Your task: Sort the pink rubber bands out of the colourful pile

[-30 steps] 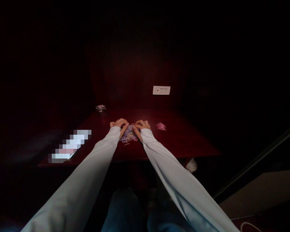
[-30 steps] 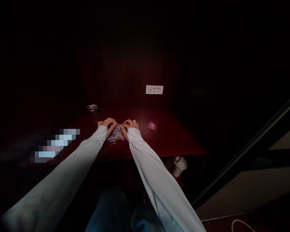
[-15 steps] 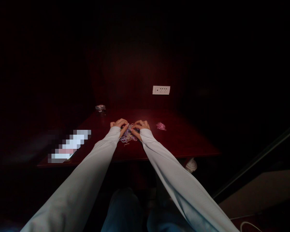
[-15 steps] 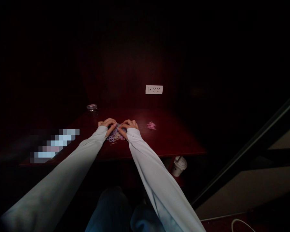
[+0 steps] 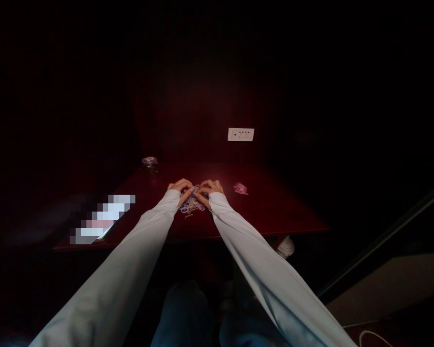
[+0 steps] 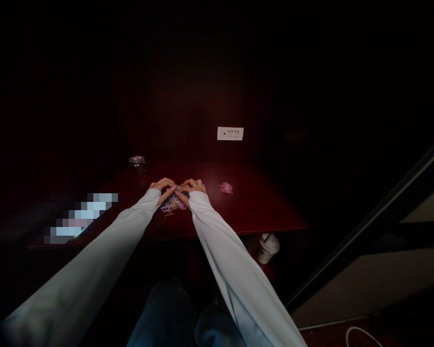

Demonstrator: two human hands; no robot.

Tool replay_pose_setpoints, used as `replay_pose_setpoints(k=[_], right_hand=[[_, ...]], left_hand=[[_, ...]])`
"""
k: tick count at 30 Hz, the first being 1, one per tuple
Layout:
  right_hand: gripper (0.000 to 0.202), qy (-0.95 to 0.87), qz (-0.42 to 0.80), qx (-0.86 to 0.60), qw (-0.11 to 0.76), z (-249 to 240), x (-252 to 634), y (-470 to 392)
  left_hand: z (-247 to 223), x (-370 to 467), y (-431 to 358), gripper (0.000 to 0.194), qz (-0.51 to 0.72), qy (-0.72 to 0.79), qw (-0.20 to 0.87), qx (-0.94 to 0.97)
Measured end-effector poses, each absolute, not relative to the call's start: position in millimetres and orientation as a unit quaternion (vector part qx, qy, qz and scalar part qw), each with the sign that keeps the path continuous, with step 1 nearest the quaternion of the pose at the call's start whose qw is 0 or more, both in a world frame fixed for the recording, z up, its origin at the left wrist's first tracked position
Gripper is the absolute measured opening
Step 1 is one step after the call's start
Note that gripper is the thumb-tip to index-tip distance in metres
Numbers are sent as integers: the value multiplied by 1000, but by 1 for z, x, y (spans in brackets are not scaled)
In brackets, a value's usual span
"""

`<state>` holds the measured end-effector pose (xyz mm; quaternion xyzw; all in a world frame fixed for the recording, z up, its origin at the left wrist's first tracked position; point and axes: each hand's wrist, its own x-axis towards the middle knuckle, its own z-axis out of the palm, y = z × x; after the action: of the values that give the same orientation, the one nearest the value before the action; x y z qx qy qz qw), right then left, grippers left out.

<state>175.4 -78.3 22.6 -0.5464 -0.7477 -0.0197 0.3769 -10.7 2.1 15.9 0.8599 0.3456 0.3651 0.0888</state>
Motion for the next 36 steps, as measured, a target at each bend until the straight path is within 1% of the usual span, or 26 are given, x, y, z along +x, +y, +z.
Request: replay_pose_setpoints(k=[16, 22, 27, 31, 36], right_hand=[[26, -744, 0, -545, 386, 24, 177, -78], [24, -739, 10, -545, 395, 24, 176, -78], [22, -736, 10, -549, 396, 22, 176, -77], [24, -736, 12, -550, 395, 23, 176, -78], [21, -738, 10, -552, 387, 24, 176, -78]], left_hand=[[9, -13, 11, 23, 395, 318, 85, 857], [10, -11, 13, 19, 418, 330, 116, 838], [14, -12, 7, 21, 444, 358, 112, 814], [14, -12, 5, 21, 426, 369, 106, 819], [15, -9, 2, 25, 398, 326, 135, 847]])
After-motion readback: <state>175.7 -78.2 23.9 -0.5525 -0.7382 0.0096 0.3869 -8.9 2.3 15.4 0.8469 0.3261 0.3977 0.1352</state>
